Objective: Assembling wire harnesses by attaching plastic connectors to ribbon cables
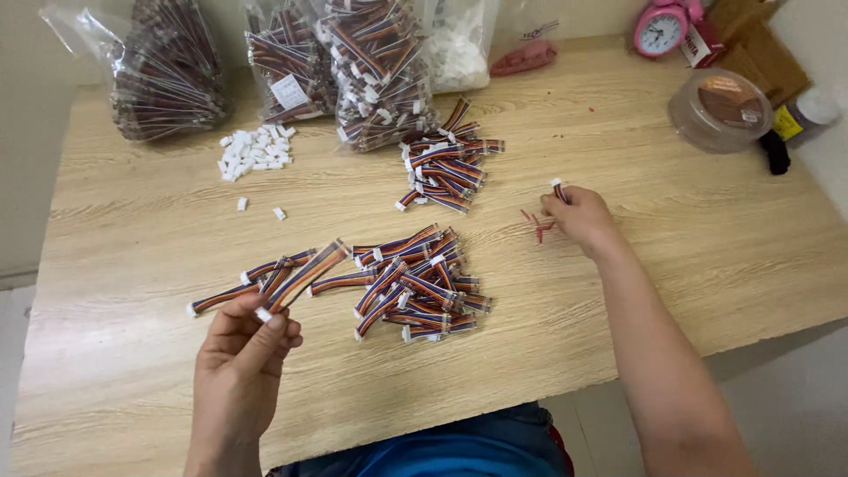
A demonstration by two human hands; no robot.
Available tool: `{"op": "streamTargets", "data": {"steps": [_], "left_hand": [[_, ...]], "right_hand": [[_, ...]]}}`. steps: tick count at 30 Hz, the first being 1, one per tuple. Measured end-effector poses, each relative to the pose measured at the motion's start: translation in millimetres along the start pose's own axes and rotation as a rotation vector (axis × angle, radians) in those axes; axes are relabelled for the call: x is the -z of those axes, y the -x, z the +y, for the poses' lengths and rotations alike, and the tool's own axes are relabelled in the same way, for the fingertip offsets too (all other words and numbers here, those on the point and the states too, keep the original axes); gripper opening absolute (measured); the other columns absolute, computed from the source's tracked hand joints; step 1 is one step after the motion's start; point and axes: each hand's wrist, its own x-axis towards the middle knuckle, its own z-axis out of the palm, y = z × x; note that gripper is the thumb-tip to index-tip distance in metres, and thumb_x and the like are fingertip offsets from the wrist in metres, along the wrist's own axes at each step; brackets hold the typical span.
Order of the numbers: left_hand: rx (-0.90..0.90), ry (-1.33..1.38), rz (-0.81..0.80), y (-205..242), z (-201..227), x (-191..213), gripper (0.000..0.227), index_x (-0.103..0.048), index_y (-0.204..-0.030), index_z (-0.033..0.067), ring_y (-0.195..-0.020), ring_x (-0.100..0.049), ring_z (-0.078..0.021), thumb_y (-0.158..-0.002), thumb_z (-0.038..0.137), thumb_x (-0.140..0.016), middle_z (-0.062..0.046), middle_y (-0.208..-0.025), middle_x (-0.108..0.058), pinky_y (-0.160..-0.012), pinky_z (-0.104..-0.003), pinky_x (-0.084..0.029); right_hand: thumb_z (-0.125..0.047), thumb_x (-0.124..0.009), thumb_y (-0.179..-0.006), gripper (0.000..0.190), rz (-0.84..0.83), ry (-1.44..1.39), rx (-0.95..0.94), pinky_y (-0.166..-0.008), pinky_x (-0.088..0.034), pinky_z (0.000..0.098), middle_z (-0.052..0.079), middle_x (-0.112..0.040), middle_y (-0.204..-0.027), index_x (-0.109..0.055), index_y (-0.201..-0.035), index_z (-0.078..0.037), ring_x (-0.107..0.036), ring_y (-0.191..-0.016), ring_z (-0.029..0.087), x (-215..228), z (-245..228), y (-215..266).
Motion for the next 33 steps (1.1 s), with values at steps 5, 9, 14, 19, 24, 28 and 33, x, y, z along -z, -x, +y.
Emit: {"op": "streamTargets", "data": {"steps": [5, 9, 14, 19, 24, 28, 33], "left_hand": [[0.037, 0.009, -0.036, 3, -7, -5, 0.031, -0.059, -0.112, 0.0106, -0.074, -0.064, -0.0214, -0.086, -0.005, -0.059, -0.011, -0.089, -0.063, -0.067, -0.029, -0.053], [-0.007, 0.011, -0.085, 7, -12, -16, 0.021, -0.063, -0.102, 0.0041, -0.072, -0.064, -0.0224, -0.085, -0.008, -0.060, -0.012, -0.088, -0.065, -0.066, -0.029, -0.054], [-0.004, -0.195, -0.019, 10, -18, -49, 0.018, -0.065, -0.101, 0.0011, -0.069, -0.065, -0.0202, -0.084, -0.004, -0.064, -0.012, -0.082, -0.065, -0.069, -0.028, -0.054], [-0.177, -0.406, -0.242, 18, -27, -89, 0.012, -0.068, -0.100, 0.0061, -0.076, -0.066, -0.0120, -0.088, 0.005, -0.065, -0.006, -0.093, -0.069, -0.070, -0.023, -0.056], [-0.404, -0.687, -0.333, 29, -8, -123, 0.007, -0.071, -0.094, 0.0102, -0.070, -0.057, -0.0114, -0.088, 0.010, -0.067, -0.003, -0.082, -0.063, -0.061, -0.023, -0.047], [-0.429, -0.691, -0.398, 30, -3, -126, 0.005, -0.069, -0.092, 0.0080, -0.070, -0.057, -0.0130, -0.089, 0.009, -0.067, -0.004, -0.081, -0.059, -0.059, -0.025, -0.047], [-0.401, -0.642, -0.410, 32, -4, -123, 0.003, -0.067, -0.087, 0.0081, -0.071, -0.055, -0.0125, -0.089, 0.009, -0.064, -0.004, -0.080, -0.059, -0.060, -0.025, -0.046]], "right_hand": [[-0.023, -0.064, -0.094, 0.014, -0.070, -0.443, -0.093, -0.056, -0.041, 0.0157, 0.006, -0.067, -0.084, -0.065, -0.096, -0.010, -0.060, -0.075, 0.006, -1, 30, -6], [-0.010, -0.055, -0.097, 0.010, -0.188, -0.821, -0.041, -0.045, -0.025, 0.0222, 0.007, -0.053, -0.077, -0.055, -0.103, -0.002, -0.035, -0.051, 0.008, 5, 5, 35], [-0.001, -0.051, -0.096, 0.015, -0.344, -1.221, -0.024, -0.047, -0.028, 0.0217, 0.012, -0.053, -0.080, -0.059, -0.108, 0.004, -0.034, -0.050, 0.009, -17, -30, 103], [-0.016, -0.059, -0.095, 0.010, -0.519, -1.162, 0.310, -0.050, -0.031, 0.0245, 0.008, -0.058, -0.087, -0.057, -0.091, -0.007, -0.043, -0.053, 0.012, -40, -71, 157], [-0.020, -0.059, -0.094, 0.010, -0.538, -0.996, 0.316, -0.048, -0.030, 0.0237, 0.004, -0.049, -0.074, -0.059, -0.093, -0.010, -0.041, -0.056, 0.011, -55, -96, 181], [-0.018, -0.060, -0.094, 0.012, -0.480, -0.827, 0.468, -0.058, -0.035, 0.0236, -0.001, -0.052, -0.085, -0.057, -0.085, -0.010, -0.041, -0.064, 0.009, -51, -112, 192], [-0.019, -0.059, -0.095, 0.013, -0.480, -0.793, 0.443, -0.064, -0.036, 0.0230, -0.002, -0.049, -0.078, -0.058, -0.085, -0.010, -0.042, -0.069, 0.009, -49, -118, 199]]}}
